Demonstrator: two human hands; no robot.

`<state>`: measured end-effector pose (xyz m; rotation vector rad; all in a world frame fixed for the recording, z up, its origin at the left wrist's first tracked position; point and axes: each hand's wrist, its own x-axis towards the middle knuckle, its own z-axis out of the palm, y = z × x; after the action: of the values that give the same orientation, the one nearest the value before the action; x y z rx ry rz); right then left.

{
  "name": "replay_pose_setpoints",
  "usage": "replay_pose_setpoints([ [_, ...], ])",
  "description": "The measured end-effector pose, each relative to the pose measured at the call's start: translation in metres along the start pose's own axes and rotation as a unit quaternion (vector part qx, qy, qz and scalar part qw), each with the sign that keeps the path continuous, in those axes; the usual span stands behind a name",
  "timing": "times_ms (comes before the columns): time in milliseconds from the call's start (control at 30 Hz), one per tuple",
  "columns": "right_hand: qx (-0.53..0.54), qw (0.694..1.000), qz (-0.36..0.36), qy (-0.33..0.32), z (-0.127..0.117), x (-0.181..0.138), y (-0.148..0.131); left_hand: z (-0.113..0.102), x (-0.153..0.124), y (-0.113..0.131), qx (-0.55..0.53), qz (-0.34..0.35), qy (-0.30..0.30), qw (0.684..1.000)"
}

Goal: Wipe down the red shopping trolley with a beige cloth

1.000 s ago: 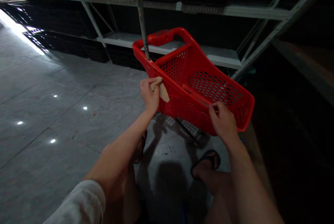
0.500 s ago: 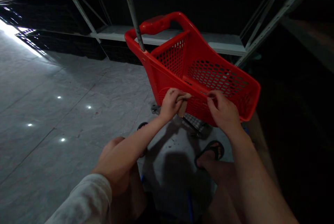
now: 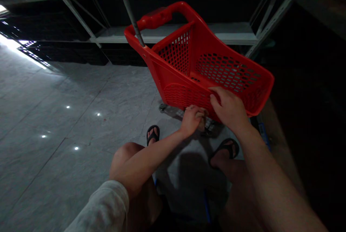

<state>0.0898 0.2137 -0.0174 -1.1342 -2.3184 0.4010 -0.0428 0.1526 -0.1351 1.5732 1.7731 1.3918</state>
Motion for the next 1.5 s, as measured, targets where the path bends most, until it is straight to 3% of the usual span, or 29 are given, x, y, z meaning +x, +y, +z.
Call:
replay_pose_setpoints([
  [67, 0.005, 1.0, -0.001, -0.006, -0.001, 0.001, 0.002, 0.013, -0.005, 0.008, -0.013, -0.006, -0.027, 1.0],
  [133, 0.016, 1.0, -0.009, -0.013, -0.003, 0.001, 0.004, 0.006, 0.003, 0.013, -0.021, -0.03, 0.023, 0.999],
  [300, 0.046, 0.998, -0.013, -0.029, -0.007, 0.002, 0.009, -0.061, 0.051, 0.02, 0.014, -0.03, 0.249, 0.968],
  [400, 0.062, 0.998, 0.003, -0.028, -0.011, 0.003, 0.011, -0.083, 0.067, 0.023, 0.048, -0.009, 0.302, 0.952],
  [467, 0.075, 0.997, 0.018, -0.028, -0.014, 0.003, 0.013, -0.072, 0.06, 0.026, 0.051, -0.003, 0.277, 0.96],
  [567, 0.088, 0.995, 0.038, -0.027, -0.016, 0.005, 0.012, -0.025, 0.024, 0.025, 0.011, -0.005, 0.184, 0.983],
  [600, 0.091, 0.995, 0.041, -0.027, -0.016, 0.005, 0.012, -0.006, 0.009, 0.023, -0.007, 0.001, 0.135, 0.991],
  [700, 0.104, 0.993, 0.04, -0.028, -0.018, 0.006, 0.01, 0.039, -0.027, 0.017, -0.026, 0.06, -0.091, 0.994],
  [733, 0.111, 0.993, 0.037, -0.03, -0.02, 0.005, 0.011, 0.046, -0.032, 0.017, -0.017, 0.07, -0.126, 0.989],
  [767, 0.119, 0.992, 0.034, -0.031, -0.023, 0.005, 0.013, 0.049, -0.032, 0.018, -0.006, 0.072, -0.126, 0.989],
  [833, 0.127, 0.991, 0.031, -0.023, -0.032, 0.003, 0.02, 0.041, -0.021, 0.027, 0.008, 0.073, -0.063, 0.995],
  [967, 0.091, 0.994, 0.056, 0.01, -0.05, -0.005, 0.046, -0.005, 0.021, 0.054, 0.013, 0.142, 0.085, 0.986],
  [1033, 0.064, 0.995, 0.071, -0.017, -0.053, -0.009, 0.056, -0.022, 0.037, 0.062, 0.043, 0.153, 0.149, 0.976],
  [1100, 0.049, 0.994, 0.078, -0.056, -0.05, -0.012, 0.062, -0.024, 0.044, 0.06, 0.092, 0.165, 0.157, 0.969],
  [1200, 0.056, 0.992, 0.083, -0.08, -0.042, -0.012, 0.062, -0.001, 0.033, 0.04, 0.182, 0.249, 0.025, 0.951],
  [1333, 0.082, 0.986, 0.099, -0.103, -0.04, -0.011, 0.061, 0.038, 0.003, 0.003, 0.242, 0.356, -0.196, 0.881],
  [1400, 0.108, 0.982, 0.097, -0.118, -0.04, -0.011, 0.062, 0.046, -0.005, -0.008, 0.255, 0.369, -0.249, 0.858],
  [1500, 0.152, 0.977, 0.08, -0.129, -0.042, -0.013, 0.064, 0.042, -0.004, -0.004, 0.259, 0.38, -0.269, 0.846],
])
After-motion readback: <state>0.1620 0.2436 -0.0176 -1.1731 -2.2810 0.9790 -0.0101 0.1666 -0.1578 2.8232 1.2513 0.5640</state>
